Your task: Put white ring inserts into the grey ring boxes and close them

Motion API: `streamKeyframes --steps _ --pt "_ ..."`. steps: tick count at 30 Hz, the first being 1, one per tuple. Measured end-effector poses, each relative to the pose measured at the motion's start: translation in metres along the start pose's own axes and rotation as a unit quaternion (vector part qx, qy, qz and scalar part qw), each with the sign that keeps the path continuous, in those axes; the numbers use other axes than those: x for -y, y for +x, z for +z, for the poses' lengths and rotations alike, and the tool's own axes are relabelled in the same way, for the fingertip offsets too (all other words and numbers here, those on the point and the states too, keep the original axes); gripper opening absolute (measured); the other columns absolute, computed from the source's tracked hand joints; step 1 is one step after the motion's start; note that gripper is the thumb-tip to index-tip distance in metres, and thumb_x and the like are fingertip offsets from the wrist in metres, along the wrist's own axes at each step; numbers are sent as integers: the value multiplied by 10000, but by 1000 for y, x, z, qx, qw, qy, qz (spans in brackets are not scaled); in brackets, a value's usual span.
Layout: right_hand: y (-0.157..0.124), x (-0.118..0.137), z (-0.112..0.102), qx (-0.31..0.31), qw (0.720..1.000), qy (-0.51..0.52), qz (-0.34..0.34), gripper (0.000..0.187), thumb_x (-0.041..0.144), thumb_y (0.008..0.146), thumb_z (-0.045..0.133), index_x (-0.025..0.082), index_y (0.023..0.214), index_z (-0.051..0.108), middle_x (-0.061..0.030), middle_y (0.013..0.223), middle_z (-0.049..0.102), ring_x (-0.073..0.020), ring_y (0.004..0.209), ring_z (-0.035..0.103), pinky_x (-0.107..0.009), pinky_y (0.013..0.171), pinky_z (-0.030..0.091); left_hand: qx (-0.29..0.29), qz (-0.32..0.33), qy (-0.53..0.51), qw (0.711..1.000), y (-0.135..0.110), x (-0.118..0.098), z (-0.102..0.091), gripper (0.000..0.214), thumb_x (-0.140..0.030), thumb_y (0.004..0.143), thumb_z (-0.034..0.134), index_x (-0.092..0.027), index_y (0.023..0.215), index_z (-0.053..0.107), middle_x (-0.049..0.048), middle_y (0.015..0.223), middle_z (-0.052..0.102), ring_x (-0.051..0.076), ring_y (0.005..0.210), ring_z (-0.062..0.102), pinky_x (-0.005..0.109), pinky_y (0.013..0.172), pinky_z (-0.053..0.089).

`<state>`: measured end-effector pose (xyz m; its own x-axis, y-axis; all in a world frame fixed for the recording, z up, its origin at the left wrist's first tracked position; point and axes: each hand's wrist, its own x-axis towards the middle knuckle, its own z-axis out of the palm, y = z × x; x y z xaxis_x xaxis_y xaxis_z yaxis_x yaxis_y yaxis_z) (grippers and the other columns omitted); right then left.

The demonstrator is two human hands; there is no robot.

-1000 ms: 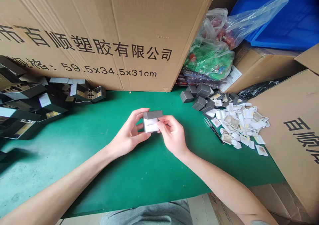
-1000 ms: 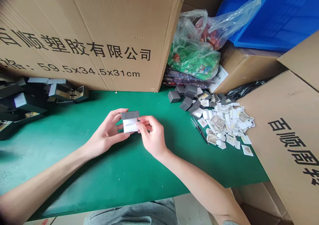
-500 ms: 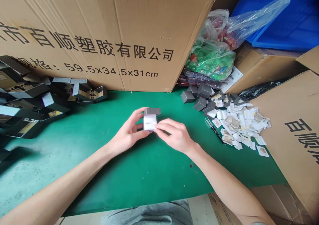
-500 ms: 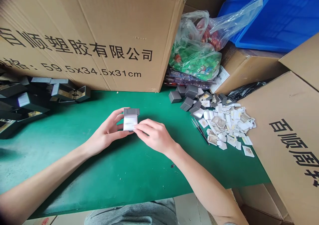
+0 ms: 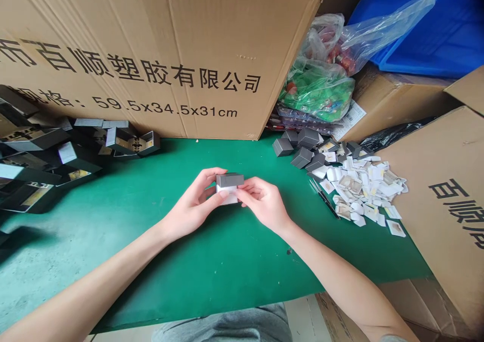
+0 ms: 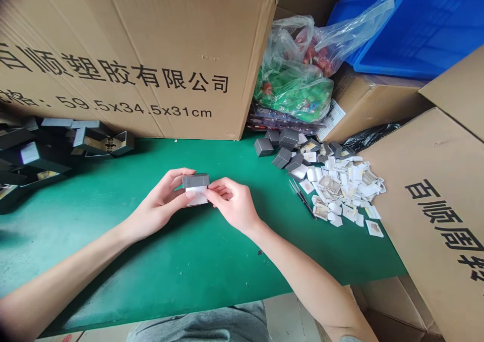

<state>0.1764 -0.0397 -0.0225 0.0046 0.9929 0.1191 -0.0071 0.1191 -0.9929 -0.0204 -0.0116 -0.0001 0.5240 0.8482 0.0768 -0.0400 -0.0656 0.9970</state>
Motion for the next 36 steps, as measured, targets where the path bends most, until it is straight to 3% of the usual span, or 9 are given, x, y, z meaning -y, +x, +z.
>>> streamKeyframes --steps 7,15,24,28,31,36 --pt "-1 -7 1 1 1000 15 -2 276 431 802 767 179 860 673 -12 747 678 -128 665 636 -244 567 551 11 -10 -19 1000 0 2 1 432 -332 927 672 -284 1311 479 80 1364 576 238 1099 676 435 986 585" --pt "2 -6 3 6 996 79 26 342 439 762 796 193 951 651 2 792 639 -130 701 630 -218 513 527 1 -8 -35 999 -1 -1 2 425 -332 923 677 -296 1302 489 69 1372 587 256 1165 650 431 987 589" --pt "4 -5 2 13 997 73 36 357 438 748 802 183 946 650 -3 803 632 -126 704 621 -220 520 543 6 -2 -25 1000 0 -1 1 455 -305 897 713 -281 1294 493 80 1362 605 245 1130 667 412 958 603" --pt "2 -4 3 7 997 62 36 329 439 751 796 187 909 655 -6 794 641 -127 702 614 -218 515 527 -4 -19 -18 1000 0 -2 2 570 -318 890 723 -306 1397 463 85 1393 598 264 1170 656 413 975 596" --pt "2 -3 4 -14 998 52 28 324 452 757 784 189 903 666 -4 789 644 -113 658 587 -219 514 507 -1 -40 -31 999 0 -3 3 654 -374 920 678 -342 1506 388 82 1525 499 302 1270 602 428 1008 579" --pt "3 -3 3 -35 998 51 31 330 451 778 754 192 975 701 -5 810 637 -104 634 562 -227 529 492 -2 -67 -28 997 1 1 1 681 -460 907 671 -318 1519 409 91 1535 506 339 1311 572 447 1018 567"
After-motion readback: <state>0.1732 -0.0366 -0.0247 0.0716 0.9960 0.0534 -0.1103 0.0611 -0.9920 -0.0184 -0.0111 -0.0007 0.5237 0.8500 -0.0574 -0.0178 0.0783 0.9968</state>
